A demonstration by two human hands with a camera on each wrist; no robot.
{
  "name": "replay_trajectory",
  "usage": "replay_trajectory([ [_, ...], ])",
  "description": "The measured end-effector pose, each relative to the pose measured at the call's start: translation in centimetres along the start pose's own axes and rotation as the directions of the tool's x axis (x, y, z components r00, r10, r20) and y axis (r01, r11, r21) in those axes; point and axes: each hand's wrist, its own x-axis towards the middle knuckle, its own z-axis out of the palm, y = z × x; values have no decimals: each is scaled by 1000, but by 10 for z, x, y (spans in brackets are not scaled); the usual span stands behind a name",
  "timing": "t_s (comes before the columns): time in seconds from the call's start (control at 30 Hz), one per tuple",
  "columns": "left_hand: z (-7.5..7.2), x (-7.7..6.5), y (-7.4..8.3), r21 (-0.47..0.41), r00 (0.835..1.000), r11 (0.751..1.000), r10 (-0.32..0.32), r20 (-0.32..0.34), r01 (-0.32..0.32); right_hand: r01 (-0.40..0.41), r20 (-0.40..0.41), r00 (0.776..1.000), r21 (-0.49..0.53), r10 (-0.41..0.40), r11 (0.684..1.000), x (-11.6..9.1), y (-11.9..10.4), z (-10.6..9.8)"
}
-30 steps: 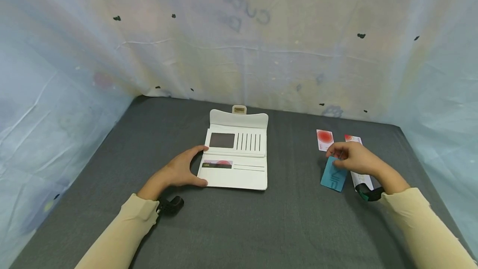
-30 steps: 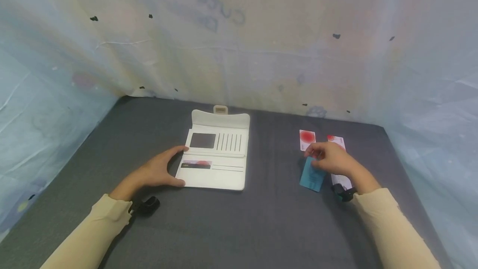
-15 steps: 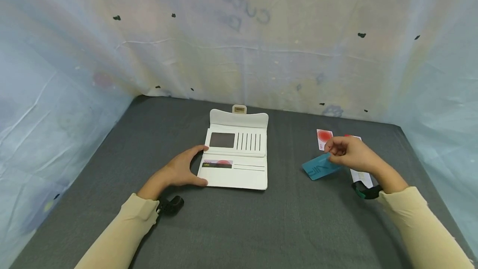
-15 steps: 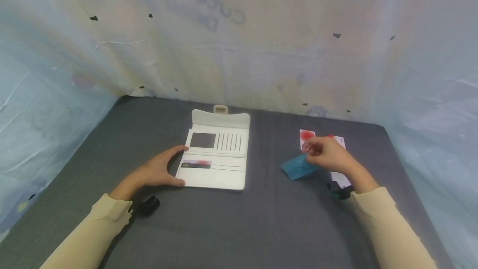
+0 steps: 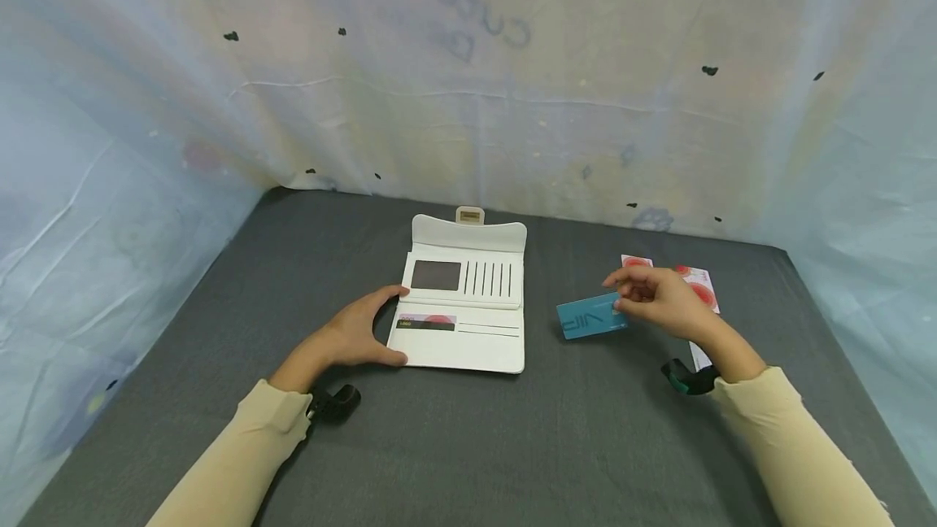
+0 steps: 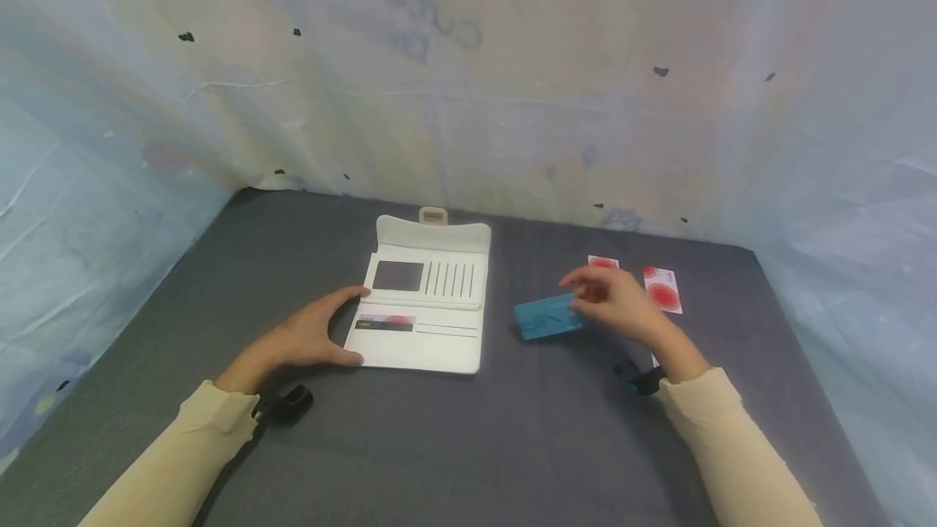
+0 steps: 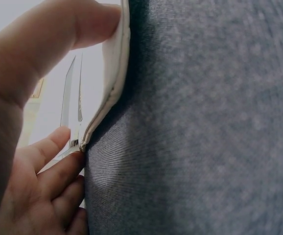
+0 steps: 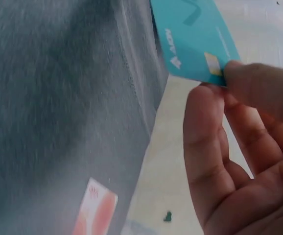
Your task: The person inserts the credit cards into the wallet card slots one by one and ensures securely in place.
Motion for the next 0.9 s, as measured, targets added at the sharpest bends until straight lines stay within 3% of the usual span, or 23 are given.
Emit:
replay_trajectory([
  [0.27, 0, 0, 0, -1, 1000, 1000, -4, -3, 4, 1, -31, 1000, 67, 1, 998, 17, -4, 23],
  [0.47, -1, 0, 1, -4, 1000, 1000, 7, -4, -7, -39, -58, 997, 138, 47, 990, 28, -13, 42],
  [0.9, -2, 1, 1, 3, 1000, 1000, -11, 14, 11, -58, -35, 997, 215, 68, 975, 47, -28, 77],
])
